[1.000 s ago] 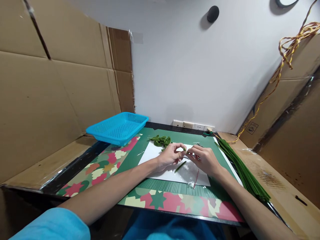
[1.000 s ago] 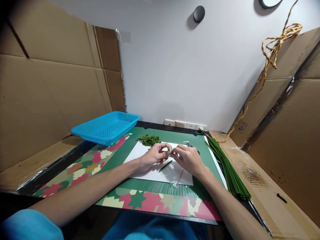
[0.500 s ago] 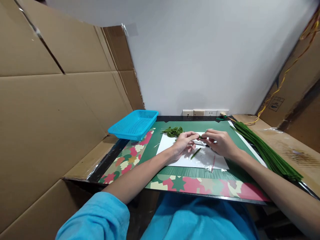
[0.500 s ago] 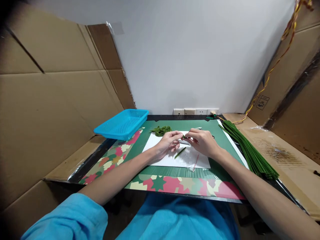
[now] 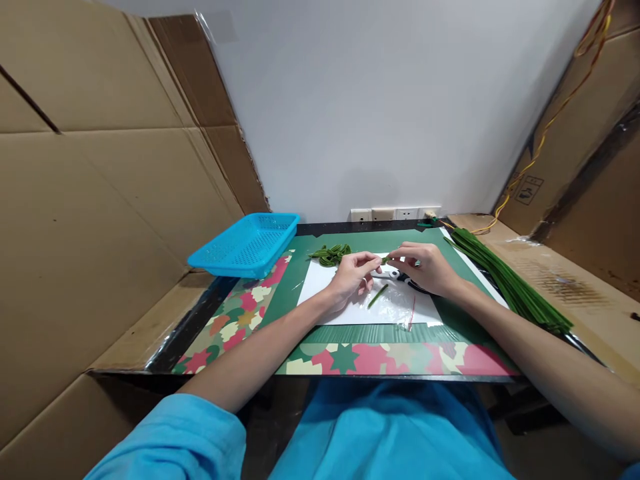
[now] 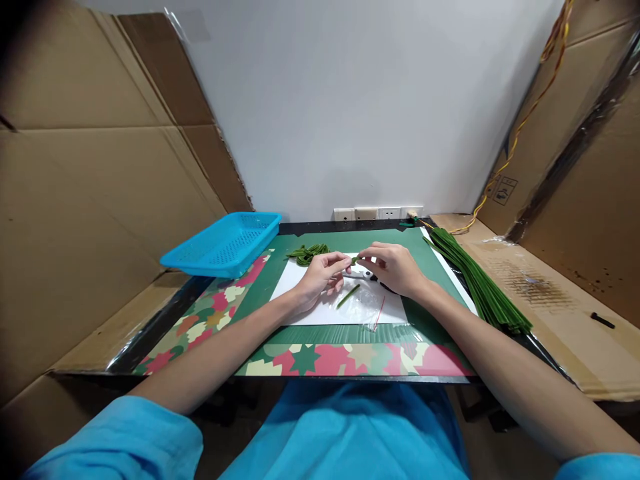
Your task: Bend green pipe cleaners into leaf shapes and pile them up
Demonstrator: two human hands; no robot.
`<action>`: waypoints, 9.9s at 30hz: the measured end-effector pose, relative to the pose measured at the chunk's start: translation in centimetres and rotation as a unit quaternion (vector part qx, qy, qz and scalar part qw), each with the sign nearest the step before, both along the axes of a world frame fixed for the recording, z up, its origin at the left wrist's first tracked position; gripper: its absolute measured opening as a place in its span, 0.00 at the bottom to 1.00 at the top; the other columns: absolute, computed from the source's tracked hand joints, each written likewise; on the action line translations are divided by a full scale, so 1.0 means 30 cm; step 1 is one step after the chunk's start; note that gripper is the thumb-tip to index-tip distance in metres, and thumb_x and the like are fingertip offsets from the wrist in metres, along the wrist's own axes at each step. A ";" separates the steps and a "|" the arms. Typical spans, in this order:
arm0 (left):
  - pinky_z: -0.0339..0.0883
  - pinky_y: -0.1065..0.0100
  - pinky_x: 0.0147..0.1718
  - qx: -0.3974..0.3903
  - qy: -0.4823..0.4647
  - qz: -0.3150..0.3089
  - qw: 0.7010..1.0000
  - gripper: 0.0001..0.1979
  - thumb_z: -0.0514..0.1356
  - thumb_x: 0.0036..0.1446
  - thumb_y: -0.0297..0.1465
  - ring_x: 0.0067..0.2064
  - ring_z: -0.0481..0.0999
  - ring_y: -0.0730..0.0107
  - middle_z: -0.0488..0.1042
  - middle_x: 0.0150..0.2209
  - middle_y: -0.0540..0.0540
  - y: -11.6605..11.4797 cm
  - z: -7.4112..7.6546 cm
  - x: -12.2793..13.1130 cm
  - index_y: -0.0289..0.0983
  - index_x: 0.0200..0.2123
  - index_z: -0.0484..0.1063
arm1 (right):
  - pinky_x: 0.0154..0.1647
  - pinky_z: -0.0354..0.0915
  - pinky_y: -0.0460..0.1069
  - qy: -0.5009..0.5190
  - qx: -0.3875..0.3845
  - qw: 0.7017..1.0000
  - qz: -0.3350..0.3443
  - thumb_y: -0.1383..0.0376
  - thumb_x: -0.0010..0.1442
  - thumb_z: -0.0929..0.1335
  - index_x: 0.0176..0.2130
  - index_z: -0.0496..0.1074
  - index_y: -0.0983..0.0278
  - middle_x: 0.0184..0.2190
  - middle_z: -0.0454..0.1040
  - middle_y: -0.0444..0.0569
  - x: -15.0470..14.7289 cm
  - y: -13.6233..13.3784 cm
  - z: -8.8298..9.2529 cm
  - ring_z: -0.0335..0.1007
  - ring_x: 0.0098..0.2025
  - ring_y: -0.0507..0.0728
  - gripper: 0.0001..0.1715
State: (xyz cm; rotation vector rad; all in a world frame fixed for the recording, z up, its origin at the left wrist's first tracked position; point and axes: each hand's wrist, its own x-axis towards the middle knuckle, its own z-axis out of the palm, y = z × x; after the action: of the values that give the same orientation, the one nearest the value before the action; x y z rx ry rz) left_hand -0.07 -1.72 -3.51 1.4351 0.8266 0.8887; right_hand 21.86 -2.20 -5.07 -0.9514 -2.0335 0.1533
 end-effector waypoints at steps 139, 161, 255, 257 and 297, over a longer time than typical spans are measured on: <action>0.56 0.74 0.16 0.032 0.026 -0.105 0.994 0.26 0.62 0.62 0.53 0.18 0.67 0.77 0.75 0.24 0.46 0.057 0.096 -0.086 0.33 0.39 0.79 | 0.51 0.66 0.60 -0.220 0.206 0.950 -0.081 0.72 0.69 0.61 0.56 0.73 0.63 0.53 0.74 0.60 0.011 -0.017 0.056 0.68 0.52 0.67 0.21; 0.66 0.61 0.57 0.133 0.019 -0.118 0.984 0.18 0.65 0.62 0.47 0.50 0.77 0.61 0.79 0.43 0.40 0.037 0.085 -0.068 0.36 0.36 0.82 | 0.55 0.68 0.60 -0.081 0.100 0.992 -0.006 0.68 0.72 0.62 0.63 0.68 0.60 0.51 0.79 0.55 -0.037 -0.062 0.074 0.71 0.52 0.65 0.23; 0.69 0.73 0.23 0.036 0.041 -0.194 0.979 0.25 0.67 0.59 0.49 0.34 0.82 0.63 0.80 0.33 0.38 -0.070 0.049 0.016 0.29 0.42 0.81 | 0.44 0.75 0.56 0.420 -0.277 0.853 0.139 0.31 0.65 0.55 0.42 0.79 0.62 0.35 0.80 0.55 -0.094 -0.074 0.097 0.79 0.42 0.63 0.45; 0.69 0.74 0.23 0.019 0.042 -0.193 0.980 0.26 0.69 0.57 0.49 0.35 0.82 0.63 0.82 0.35 0.37 -0.074 0.040 0.023 0.30 0.43 0.81 | 0.41 0.75 0.55 0.422 -0.296 0.846 0.136 0.31 0.65 0.56 0.42 0.80 0.62 0.34 0.79 0.55 -0.105 -0.082 0.090 0.79 0.40 0.62 0.45; 0.73 0.73 0.25 0.003 0.051 -0.175 0.983 0.23 0.73 0.52 0.46 0.27 0.81 0.67 0.81 0.28 0.40 -0.132 0.015 0.096 0.29 0.32 0.80 | 0.27 0.64 0.48 0.492 -0.274 0.821 0.090 0.31 0.59 0.66 0.30 0.82 0.63 0.27 0.74 0.50 -0.156 -0.079 0.050 0.67 0.28 0.53 0.40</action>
State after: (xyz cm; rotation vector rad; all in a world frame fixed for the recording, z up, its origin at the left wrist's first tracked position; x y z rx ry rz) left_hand 2.81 -5.68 -3.05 1.5801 0.6201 0.5547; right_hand 17.18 -4.56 -3.55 -0.7459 -1.0821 1.1400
